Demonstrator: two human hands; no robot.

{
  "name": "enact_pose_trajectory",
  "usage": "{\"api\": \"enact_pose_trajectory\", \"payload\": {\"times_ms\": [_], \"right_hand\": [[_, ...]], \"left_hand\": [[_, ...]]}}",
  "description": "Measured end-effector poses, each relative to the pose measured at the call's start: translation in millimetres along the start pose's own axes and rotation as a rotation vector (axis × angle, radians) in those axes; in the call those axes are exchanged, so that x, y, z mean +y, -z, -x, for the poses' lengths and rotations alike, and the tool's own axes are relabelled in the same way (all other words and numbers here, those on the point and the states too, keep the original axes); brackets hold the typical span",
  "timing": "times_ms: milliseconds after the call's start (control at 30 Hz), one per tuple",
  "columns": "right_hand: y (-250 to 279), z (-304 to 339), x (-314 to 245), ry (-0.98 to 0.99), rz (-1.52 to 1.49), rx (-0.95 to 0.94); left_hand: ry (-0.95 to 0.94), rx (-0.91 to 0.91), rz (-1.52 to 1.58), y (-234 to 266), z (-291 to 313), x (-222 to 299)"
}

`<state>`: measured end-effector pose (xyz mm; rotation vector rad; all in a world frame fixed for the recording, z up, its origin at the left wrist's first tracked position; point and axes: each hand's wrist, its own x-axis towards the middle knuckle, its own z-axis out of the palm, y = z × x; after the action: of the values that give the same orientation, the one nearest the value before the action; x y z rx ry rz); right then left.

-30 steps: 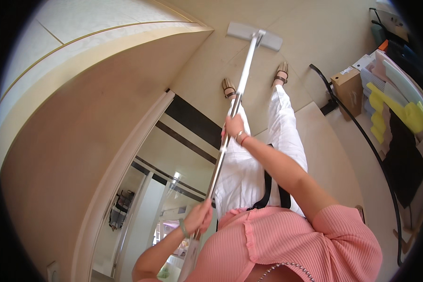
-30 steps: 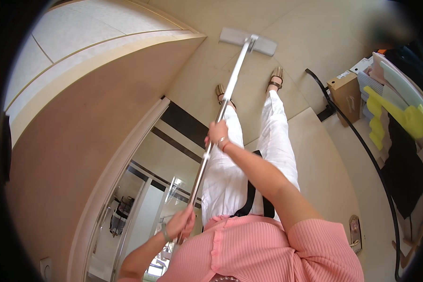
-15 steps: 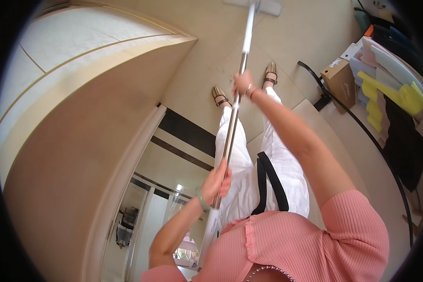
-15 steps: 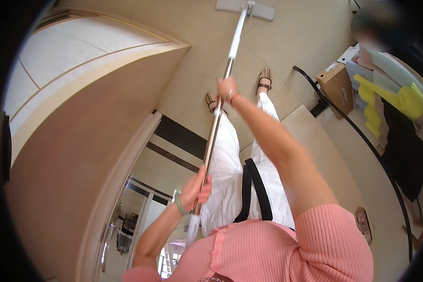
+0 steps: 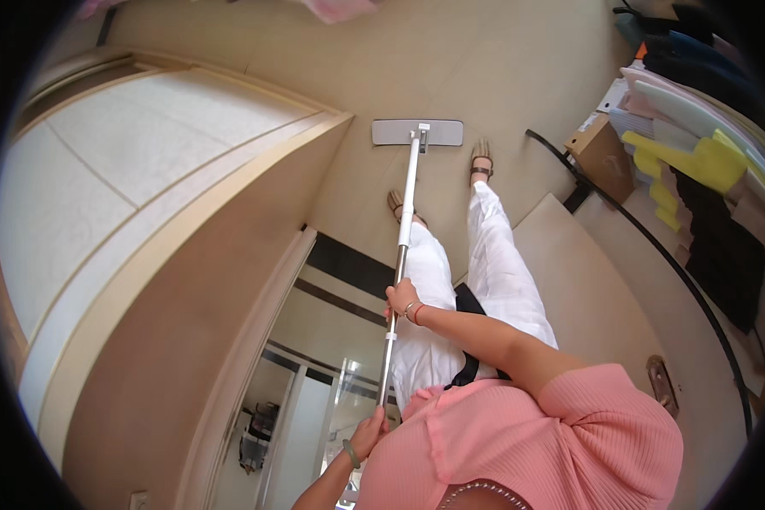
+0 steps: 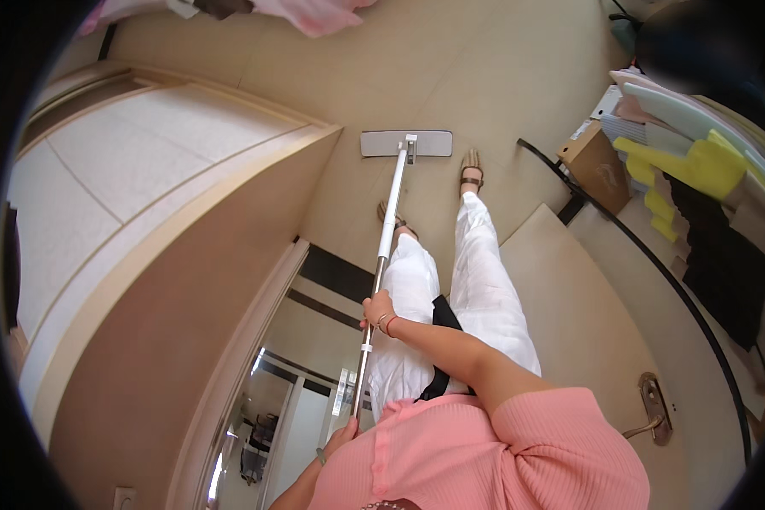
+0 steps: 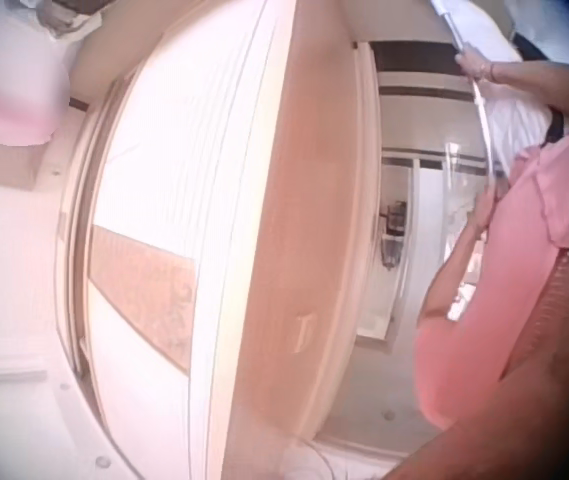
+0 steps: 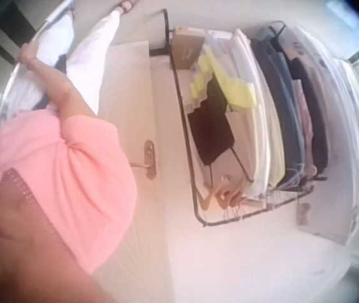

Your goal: The person mops the tiled floor of a bedroom using a flat mop. They move around a bed with pink bedding and a clothes rack, briefly pausing to adjust items on the rack before continuing to mop the floor area and moving into an adjacent hallway.

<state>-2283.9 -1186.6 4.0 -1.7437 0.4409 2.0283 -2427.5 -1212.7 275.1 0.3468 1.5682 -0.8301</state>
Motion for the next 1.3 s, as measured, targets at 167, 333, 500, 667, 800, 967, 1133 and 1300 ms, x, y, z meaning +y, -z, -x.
{"api": "enact_pose_trajectory", "payload": {"times_ms": [167, 333, 500, 667, 800, 967, 1133, 1300], "right_hand": [[72, -69, -76, 0.306, 0.091, 0.139], [198, -142, -222, 0.607, 1.396, 0.329], [375, -231, -306, 0.623, 1.18, 0.451], [405, -161, -331, 0.254, -0.068, 0.331], [437, -129, -294, 0.26, -0.353, 0.4], [395, -124, -212, 0.235, -0.314, 0.382], [271, -122, -132, 0.205, -0.489, 0.352], [146, -91, -69, 0.226, -0.344, 0.294]], "left_hand": [[0.049, -0.153, 0.052, -21, -23, 115], [-0.098, -0.138, -0.091, -82, -62, 279], [-0.149, -0.267, -0.185, -169, -90, 414], [-0.167, -0.232, -0.236, -211, -124, 442], [-0.198, -0.267, -0.352, -234, -136, 427], [-0.254, -0.202, -0.332, -200, -132, 341], [-0.18, -0.109, -0.232, -125, -101, 236], [-0.109, -0.074, -0.105, -59, -69, 132]]}}
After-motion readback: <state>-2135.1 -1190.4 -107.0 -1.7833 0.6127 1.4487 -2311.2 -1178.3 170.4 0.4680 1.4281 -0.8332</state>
